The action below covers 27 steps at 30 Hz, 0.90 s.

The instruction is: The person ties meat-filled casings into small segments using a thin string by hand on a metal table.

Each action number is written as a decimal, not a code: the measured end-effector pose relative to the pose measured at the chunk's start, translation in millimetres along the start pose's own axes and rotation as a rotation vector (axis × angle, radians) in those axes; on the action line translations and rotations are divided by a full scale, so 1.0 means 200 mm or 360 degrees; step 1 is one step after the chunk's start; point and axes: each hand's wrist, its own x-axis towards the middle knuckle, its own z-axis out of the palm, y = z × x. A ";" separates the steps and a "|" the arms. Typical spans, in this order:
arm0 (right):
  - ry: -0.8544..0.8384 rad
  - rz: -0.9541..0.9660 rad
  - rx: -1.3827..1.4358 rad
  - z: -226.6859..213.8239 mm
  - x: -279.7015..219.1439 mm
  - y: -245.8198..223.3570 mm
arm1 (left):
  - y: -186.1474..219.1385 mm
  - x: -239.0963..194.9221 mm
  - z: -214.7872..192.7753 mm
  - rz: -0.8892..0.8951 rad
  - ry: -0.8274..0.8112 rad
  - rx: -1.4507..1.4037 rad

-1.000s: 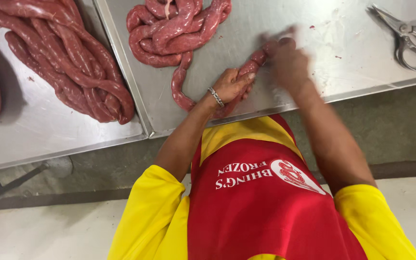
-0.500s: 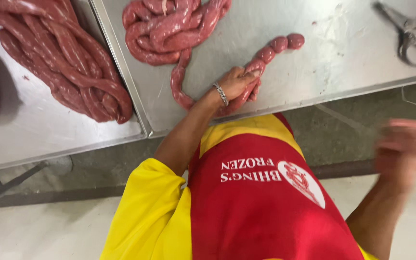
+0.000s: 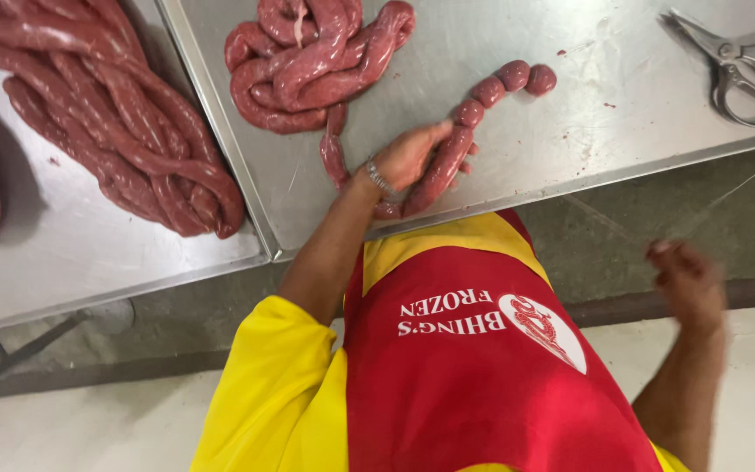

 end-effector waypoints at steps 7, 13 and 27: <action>0.0050 -0.0683 -0.1025 0.50 0.60 -1.33 | -0.11 -0.08 -0.02 0.0500 0.0083 0.0822; -0.0469 -0.2009 -0.0842 0.94 -0.41 -1.51 | -0.12 0.00 -0.02 0.0428 0.0621 0.1141; -0.0329 -0.0240 0.0084 0.13 -0.39 -0.56 | -0.04 -0.02 -0.01 0.0131 0.0168 0.0330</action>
